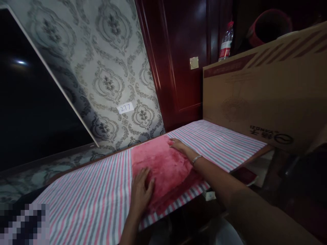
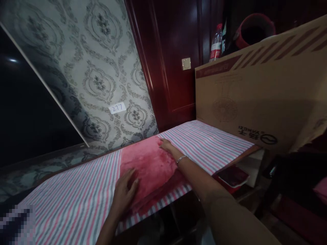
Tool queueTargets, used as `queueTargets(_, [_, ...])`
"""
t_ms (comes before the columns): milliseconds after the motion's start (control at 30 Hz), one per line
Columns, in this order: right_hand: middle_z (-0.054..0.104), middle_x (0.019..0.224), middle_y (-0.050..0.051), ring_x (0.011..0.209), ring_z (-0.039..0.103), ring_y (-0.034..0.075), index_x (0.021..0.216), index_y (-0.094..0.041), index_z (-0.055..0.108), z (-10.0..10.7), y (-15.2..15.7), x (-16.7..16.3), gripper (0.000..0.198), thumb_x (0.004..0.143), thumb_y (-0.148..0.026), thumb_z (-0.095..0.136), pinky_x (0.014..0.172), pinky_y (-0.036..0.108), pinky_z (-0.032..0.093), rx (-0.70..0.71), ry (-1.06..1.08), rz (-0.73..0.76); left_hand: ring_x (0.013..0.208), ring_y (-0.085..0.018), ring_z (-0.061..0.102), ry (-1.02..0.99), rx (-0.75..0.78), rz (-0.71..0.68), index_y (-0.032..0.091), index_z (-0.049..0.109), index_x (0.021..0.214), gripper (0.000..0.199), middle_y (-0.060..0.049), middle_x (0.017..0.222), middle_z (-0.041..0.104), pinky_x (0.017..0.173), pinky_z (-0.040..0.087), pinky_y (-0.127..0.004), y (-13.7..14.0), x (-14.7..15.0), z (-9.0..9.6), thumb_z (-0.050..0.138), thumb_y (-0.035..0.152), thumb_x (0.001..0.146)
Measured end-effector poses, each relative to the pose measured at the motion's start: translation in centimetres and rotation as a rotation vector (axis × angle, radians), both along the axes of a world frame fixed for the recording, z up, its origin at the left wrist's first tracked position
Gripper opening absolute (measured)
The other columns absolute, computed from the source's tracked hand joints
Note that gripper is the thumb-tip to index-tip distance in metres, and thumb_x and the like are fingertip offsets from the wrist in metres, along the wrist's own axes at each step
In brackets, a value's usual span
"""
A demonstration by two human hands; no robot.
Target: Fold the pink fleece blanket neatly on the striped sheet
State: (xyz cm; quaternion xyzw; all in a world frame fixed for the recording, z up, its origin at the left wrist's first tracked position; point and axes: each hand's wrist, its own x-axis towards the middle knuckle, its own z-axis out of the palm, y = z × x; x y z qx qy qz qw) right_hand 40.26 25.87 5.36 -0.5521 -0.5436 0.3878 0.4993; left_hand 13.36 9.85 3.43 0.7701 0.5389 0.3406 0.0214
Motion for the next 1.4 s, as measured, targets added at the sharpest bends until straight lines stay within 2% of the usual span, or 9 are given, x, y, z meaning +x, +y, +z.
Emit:
queueTargets(100, [0.071, 0.122, 0.005, 0.118, 0.061, 0.025, 0.121, -0.021, 0.068, -0.9, 0.6, -0.8, 0.047, 0.074, -0.018, 0.062, 0.101, 0.032, 0.044, 0.023, -0.064, -0.107, 0.144, -0.032, 0.037, 0.123, -0.125, 0.027, 0.019, 0.059, 0.137, 0.053, -0.013, 0.150, 0.049, 0.117, 0.029, -0.058, 0.7, -0.5, -0.8, 0.053, 0.039, 0.088])
queueTargets(167, [0.072, 0.119, 0.008, 0.116, 0.062, 0.026, 0.118, -0.019, 0.070, -1.7, 0.5, -0.8, 0.042, 0.077, -0.020, 0.059, 0.099, 0.033, 0.045, 0.009, -0.097, -0.146, 0.147, -0.031, 0.032, 0.160, -0.186, 0.026, 0.021, 0.056, 0.140, 0.053, -0.011, 0.155, 0.043, 0.118, 0.025, -0.058, 0.8, -0.2, -1.3, 0.049, 0.037, 0.090])
queueTargets(267, [0.074, 0.112, 0.012, 0.108, 0.066, 0.029, 0.113, -0.016, 0.071, -2.9, 0.0, -0.4, 0.038, 0.077, -0.024, 0.062, 0.095, 0.036, 0.048, -0.027, -0.134, -0.150, 0.148, -0.030, 0.029, 0.145, -0.215, 0.028, 0.023, 0.052, 0.143, 0.052, -0.010, 0.157, 0.040, 0.118, 0.024, -0.058, 0.5, 0.4, -1.7, 0.044, 0.037, 0.094])
queueTargets(367, [0.072, 0.118, 0.013, 0.111, 0.065, 0.030, 0.119, -0.015, 0.069, -3.1, -0.5, -0.1, 0.045, 0.077, -0.030, 0.065, 0.097, 0.037, 0.048, -0.037, -0.151, -0.126, 0.149, -0.030, 0.029, 0.118, -0.208, 0.028, 0.022, 0.052, 0.143, 0.052, -0.011, 0.157, 0.040, 0.118, 0.024, -0.059, 0.2, 0.7, -1.7, 0.044, 0.036, 0.094])
queueTargets(567, [0.060, 0.139, 0.012, 0.127, 0.055, 0.031, 0.133, -0.018, 0.061, -2.4, -2.4, 2.3, 0.063, 0.076, -0.045, 0.070, 0.109, 0.041, 0.040, -0.030, -0.139, -0.027, 0.144, -0.032, 0.038, 0.092, -0.081, 0.014, 0.022, 0.061, 0.134, 0.044, -0.013, 0.151, 0.049, 0.114, 0.031, -0.060, -0.5, 0.4, -2.0, 0.047, 0.034, 0.094])
queueTargets(733, [0.055, 0.146, 0.007, 0.133, 0.050, 0.031, 0.139, -0.024, 0.056, -4.4, -6.2, 4.8, 0.081, 0.064, -0.044, 0.080, 0.116, 0.045, 0.035, 0.082, -0.050, 0.202, 0.138, -0.032, 0.046, 0.200, 0.113, -0.092, 0.023, 0.061, 0.134, 0.043, -0.012, 0.144, 0.057, 0.114, 0.031, -0.059, -2.8, 1.9, -2.3, 0.047, 0.034, 0.096])
queueTargets(933, [0.050, 0.150, 0.011, 0.140, 0.043, 0.029, 0.143, -0.019, 0.050, -7.3, -8.6, 5.0, 0.081, 0.068, -0.036, 0.075, 0.118, 0.047, 0.030, 0.038, 0.002, 0.022, 0.138, -0.033, 0.045, 0.302, 0.175, -0.092, 0.022, 0.052, 0.143, 0.052, -0.012, 0.149, 0.052, 0.113, 0.030, -0.058, -4.2, 3.8, -3.6, 0.052, 0.025, 0.091])
queueTargets(1233, [0.062, 0.137, 0.013, 0.131, 0.053, 0.031, 0.127, -0.016, 0.063, -6.0, -9.4, 4.9, 0.066, 0.069, -0.042, 0.079, 0.114, 0.048, 0.036, -0.040, 0.107, 0.013, 0.136, -0.033, 0.047, 0.354, 0.220, -0.123, 0.029, 0.059, 0.137, 0.047, -0.010, 0.146, 0.055, 0.111, 0.032, -0.055, -4.3, 3.0, -4.1, 0.050, 0.020, 0.092])
queueTargets(1400, [0.066, 0.131, 0.013, 0.118, 0.063, 0.029, 0.142, -0.015, 0.050, -5.1, -10.5, 5.5, 0.078, 0.075, -0.046, 0.075, 0.106, 0.046, 0.046, -0.088, 0.140, 0.109, 0.139, -0.030, 0.045, 0.238, 0.251, -0.112, 0.023, 0.054, 0.141, 0.047, -0.013, 0.146, 0.054, 0.116, 0.027, -0.054, -5.7, 0.7, -4.1, 0.049, 0.026, 0.094])
